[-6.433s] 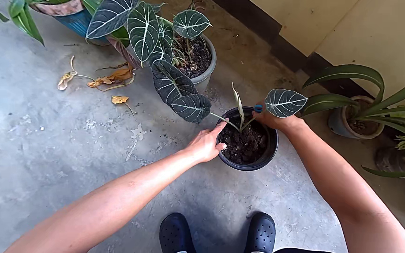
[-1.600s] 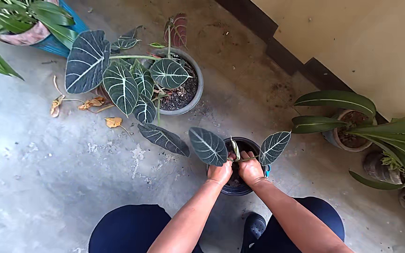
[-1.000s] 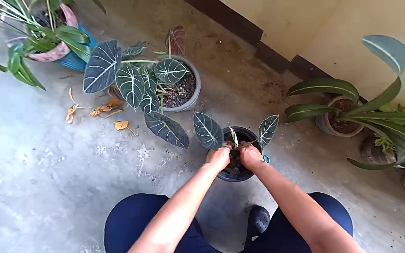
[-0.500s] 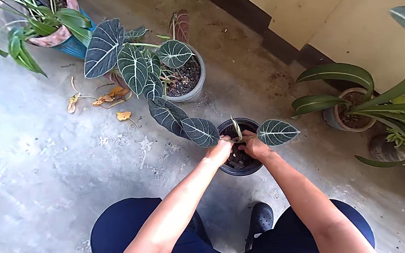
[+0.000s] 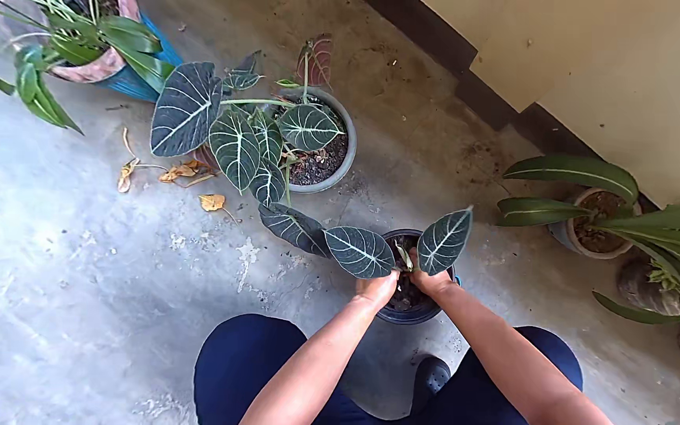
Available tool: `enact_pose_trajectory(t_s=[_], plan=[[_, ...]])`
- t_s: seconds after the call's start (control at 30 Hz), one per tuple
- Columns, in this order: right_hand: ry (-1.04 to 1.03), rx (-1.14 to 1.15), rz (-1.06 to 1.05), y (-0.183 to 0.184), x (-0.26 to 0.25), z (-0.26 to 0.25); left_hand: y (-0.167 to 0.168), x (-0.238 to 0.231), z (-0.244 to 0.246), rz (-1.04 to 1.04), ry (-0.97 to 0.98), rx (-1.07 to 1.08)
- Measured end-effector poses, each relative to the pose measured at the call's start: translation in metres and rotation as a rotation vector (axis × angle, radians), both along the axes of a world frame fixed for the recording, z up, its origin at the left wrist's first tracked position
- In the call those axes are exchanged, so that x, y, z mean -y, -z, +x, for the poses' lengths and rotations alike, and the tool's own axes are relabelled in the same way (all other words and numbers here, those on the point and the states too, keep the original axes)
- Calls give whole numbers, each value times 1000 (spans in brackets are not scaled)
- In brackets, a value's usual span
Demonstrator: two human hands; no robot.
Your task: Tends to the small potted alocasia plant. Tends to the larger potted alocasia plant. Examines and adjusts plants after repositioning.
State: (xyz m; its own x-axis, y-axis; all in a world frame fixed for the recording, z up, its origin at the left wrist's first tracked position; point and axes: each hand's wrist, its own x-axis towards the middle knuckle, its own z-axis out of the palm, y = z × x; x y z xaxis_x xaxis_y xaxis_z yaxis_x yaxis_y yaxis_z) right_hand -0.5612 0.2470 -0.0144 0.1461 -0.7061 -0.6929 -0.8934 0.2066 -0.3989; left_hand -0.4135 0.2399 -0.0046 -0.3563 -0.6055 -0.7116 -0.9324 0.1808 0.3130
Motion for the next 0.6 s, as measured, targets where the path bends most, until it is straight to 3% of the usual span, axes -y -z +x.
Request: enact_pose_trajectory(t_s=[0.23,0.3,0.37,0.43,0.53,0.6], plan=[[65,-6,73,5,-14,2,-3,3,-2,46,-93,-16],[80,-5,278,-33,10,3,-14,8,-3,81,-107,-9],[120,12,322,-56,22,4,-23,8,-3,128,-155,-18],[198,22,272,-56,17,6,-25,8,-6,140,-154,-12],[147,-58,299,-44,7,12,-16,6,-7,93,-121,-18],[65,-86,178,-21,-3,13,-8,0,-6,2,-87,-26]])
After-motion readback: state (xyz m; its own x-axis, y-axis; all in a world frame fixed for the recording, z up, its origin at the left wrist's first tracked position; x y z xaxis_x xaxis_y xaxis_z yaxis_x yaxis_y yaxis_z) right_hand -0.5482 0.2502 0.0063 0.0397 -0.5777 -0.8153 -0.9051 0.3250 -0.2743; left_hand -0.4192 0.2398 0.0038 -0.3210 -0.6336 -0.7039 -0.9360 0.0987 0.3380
